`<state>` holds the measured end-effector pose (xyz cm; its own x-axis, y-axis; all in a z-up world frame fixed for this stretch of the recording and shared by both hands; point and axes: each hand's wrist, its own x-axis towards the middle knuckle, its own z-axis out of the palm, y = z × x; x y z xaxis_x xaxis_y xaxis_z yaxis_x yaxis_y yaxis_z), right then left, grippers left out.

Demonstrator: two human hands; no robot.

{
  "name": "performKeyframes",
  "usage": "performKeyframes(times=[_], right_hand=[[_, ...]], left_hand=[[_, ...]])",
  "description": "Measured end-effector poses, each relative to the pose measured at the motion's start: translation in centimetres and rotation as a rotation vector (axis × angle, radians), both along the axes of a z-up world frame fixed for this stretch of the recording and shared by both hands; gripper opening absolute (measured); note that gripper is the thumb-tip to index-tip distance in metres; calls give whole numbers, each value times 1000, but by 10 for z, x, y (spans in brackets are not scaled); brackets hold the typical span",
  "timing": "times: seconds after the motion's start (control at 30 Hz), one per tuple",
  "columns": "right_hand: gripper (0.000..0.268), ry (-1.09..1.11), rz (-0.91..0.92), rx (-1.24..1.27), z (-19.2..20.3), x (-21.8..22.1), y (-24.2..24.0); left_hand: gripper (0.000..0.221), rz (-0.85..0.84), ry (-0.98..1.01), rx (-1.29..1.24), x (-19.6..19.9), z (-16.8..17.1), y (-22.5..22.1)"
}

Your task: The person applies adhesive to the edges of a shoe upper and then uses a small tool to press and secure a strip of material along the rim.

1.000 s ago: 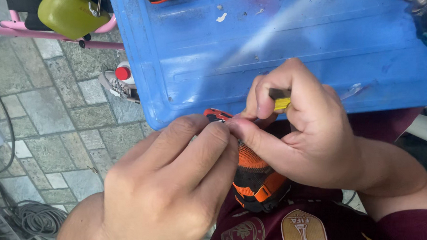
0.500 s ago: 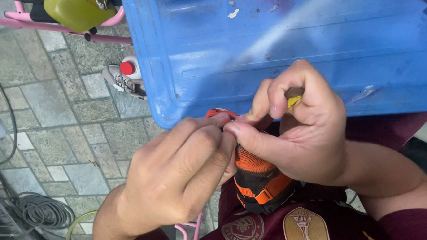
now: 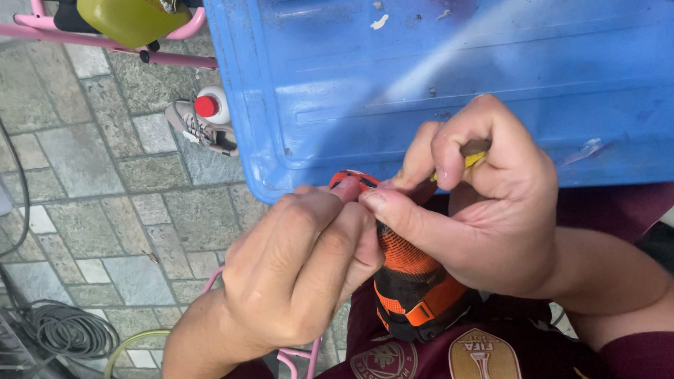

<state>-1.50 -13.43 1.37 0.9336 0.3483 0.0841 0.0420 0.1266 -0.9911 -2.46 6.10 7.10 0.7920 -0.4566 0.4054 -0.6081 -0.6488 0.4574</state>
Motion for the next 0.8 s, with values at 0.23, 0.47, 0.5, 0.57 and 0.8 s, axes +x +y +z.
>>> performKeyframes(times=[0.23, 0.47, 0.5, 0.57, 0.8], right_hand=[[42, 12, -4, 43, 0, -1, 0], [41, 21, -24, 22, 2, 0, -2], [42, 27, -31, 13, 2, 0, -1], [42, 8, -44, 8, 3, 2, 0], [43, -16, -11, -1, 6, 3, -3]], left_hand=[[16, 117, -7, 59, -7, 2, -8], [16, 215, 10, -18, -16, -8, -16], [15, 242, -4, -21, -17, -10, -17], [15, 246, -18, -46, -20, -17, -18], [18, 264, -108, -151, -32, -42, -20]])
